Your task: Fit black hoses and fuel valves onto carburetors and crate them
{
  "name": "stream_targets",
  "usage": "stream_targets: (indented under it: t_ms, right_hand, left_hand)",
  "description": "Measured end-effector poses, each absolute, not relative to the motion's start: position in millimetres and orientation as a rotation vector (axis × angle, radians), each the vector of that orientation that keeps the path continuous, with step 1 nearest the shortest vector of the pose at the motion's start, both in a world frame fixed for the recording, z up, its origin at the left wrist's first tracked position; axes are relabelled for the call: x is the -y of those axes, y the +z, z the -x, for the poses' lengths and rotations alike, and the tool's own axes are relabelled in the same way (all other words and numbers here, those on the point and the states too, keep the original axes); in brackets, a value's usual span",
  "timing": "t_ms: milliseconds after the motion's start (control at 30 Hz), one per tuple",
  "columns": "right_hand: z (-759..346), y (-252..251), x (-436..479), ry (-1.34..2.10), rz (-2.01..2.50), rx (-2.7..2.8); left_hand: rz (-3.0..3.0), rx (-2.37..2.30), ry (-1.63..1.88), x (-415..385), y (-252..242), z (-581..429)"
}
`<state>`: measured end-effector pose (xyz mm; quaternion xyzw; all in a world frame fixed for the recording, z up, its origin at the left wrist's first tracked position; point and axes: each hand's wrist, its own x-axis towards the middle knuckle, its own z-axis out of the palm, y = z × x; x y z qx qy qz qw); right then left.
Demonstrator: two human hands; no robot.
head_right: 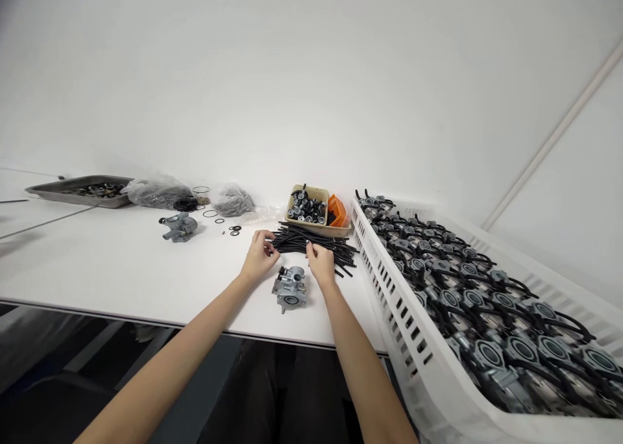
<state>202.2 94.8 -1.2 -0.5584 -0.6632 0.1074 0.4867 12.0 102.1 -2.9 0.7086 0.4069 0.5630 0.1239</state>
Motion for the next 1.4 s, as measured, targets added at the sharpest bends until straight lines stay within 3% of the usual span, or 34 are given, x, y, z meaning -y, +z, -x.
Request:
stream_targets:
  t_ms: [467,967,1200,1400]
  right_hand:
    - [-185,66,-193,-0.111,1.553,1.693]
    - [-185,67,-201,0.028,1.263,1.454]
    - [-202,47,-154,0.831,0.795,0.962]
    - [-217,23,-113,1.132,0.702,0.882]
  left_hand:
    - [-2.030,-1.226,1.593,-97,-2,-13]
    - [-2.097,-1.213,1.594,-100,-5,-11]
    - [-2.054,-1.212,1.589,-102,-3,-11]
    - [-1.984,-1.188,1.587,-97,1,-10]
